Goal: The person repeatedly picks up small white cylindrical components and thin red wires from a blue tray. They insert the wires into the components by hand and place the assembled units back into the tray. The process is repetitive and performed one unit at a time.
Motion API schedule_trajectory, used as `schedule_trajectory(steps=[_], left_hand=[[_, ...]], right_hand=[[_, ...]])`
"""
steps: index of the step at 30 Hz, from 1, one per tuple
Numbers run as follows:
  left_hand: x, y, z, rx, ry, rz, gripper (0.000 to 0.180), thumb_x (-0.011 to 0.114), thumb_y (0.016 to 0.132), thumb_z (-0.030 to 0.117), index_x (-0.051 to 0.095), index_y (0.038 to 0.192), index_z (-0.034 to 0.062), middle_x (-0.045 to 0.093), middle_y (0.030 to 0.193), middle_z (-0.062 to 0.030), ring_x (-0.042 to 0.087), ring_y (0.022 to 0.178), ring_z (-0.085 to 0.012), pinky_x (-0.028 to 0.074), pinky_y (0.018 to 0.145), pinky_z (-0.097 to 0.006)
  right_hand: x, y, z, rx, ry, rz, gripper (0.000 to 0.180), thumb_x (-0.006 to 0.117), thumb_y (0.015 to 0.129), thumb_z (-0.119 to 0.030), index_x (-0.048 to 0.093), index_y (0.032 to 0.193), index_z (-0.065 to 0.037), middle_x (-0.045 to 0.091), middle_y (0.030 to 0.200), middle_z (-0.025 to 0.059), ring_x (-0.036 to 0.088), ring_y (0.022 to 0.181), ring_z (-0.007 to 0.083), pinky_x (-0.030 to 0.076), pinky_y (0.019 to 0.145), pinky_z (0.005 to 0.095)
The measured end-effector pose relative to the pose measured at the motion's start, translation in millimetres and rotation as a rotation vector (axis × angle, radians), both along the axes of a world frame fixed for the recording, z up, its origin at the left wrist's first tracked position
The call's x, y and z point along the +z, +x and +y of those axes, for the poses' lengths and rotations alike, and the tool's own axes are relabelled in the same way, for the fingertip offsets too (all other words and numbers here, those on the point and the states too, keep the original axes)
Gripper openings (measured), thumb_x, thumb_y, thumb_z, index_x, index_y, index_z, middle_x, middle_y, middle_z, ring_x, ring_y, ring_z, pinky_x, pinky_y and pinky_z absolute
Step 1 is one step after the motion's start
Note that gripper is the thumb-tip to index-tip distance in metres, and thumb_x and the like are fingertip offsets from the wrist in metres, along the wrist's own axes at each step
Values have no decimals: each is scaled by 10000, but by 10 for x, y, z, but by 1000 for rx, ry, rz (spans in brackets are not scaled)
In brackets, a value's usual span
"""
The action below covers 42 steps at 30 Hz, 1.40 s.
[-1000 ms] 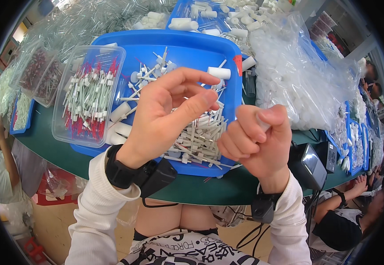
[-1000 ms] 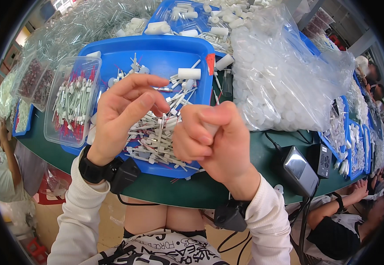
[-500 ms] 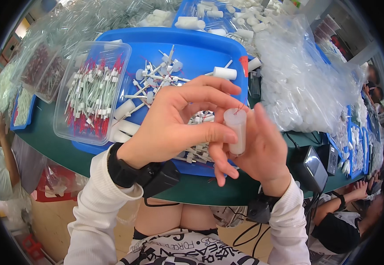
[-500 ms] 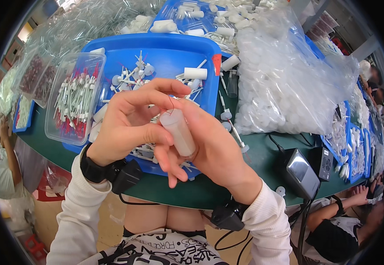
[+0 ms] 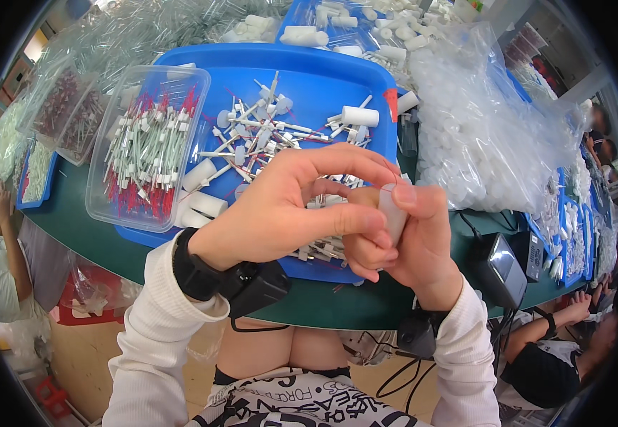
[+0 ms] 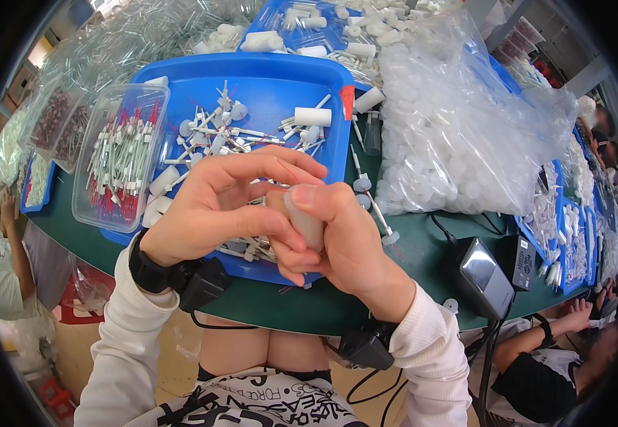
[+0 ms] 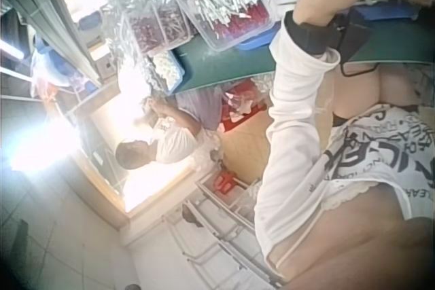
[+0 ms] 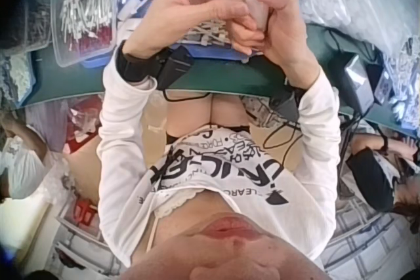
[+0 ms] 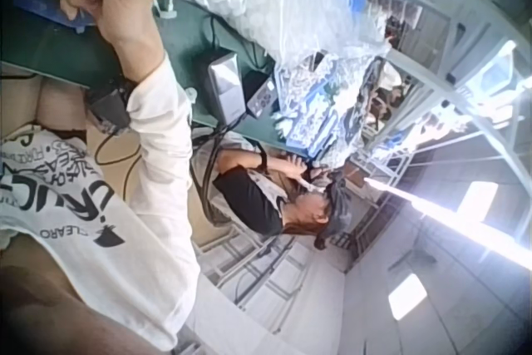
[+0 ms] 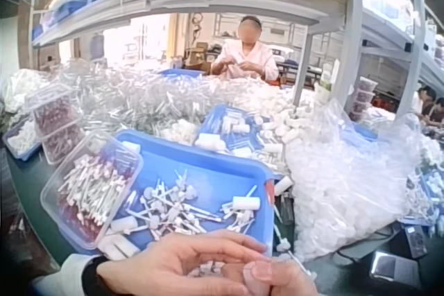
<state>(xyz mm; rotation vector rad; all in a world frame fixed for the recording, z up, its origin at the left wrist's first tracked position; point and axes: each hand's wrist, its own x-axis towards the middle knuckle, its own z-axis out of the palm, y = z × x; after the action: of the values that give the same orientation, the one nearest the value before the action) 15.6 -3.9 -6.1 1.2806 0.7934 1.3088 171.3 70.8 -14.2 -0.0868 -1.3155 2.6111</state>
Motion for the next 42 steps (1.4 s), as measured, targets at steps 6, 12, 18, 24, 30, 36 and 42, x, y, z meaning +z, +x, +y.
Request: schedule_trajectory(steps=[6,12,18,24,30,36,42], left_hand=[[-18,8,2,53,1,-22,290,636,766,62,575,1037,-20,516,1126,-135,546,959,-180,462,819,-323],[156,-25,-119,-158,-315,-273,304,572,805,19,528,1101,-37,471,1186,-152,574,935,-230,495,784,-353],[2,-15,-11,25,18,136,333,566,807,20,510,1130,-34,462,1204,-143,547,989,-220,458,838,-364],[79,-37,-27,72,-99,-64,325,605,780,35,531,1092,-16,487,1161,-106,509,1027,-178,399,889,-327],[45,-59,-1,237,134,-91,282,604,797,23,545,1072,-2,573,1031,-102,562,954,-168,454,823,-291],[40,-82,21,315,263,13,321,616,739,-67,548,1047,-6,583,1029,-114,561,954,-171,441,836,-301],[38,-93,-8,433,318,103,307,629,708,-117,570,1000,-43,595,994,-126,581,923,-178,471,803,-296]], right_hand=[[166,-104,-163,-223,-92,-160,514,268,844,-479,451,697,-21,414,479,84,357,322,169,431,350,312],[171,-80,-108,-91,-76,-117,537,238,871,-472,465,739,-3,444,505,100,399,341,172,445,350,318],[35,-46,-61,-138,-47,-98,477,289,904,-434,480,735,-31,440,537,52,406,407,128,409,394,262],[179,-35,-167,-408,198,-244,475,249,932,-449,476,938,-32,470,598,61,439,475,120,415,477,245],[212,8,-100,-792,520,78,232,406,910,-156,412,1033,39,589,806,161,576,658,168,455,616,264],[164,55,-10,-805,701,121,159,508,855,-5,459,995,48,606,868,160,606,716,169,469,663,257],[103,20,90,-725,566,81,144,554,851,-48,526,955,48,623,863,146,617,711,176,490,650,265]])
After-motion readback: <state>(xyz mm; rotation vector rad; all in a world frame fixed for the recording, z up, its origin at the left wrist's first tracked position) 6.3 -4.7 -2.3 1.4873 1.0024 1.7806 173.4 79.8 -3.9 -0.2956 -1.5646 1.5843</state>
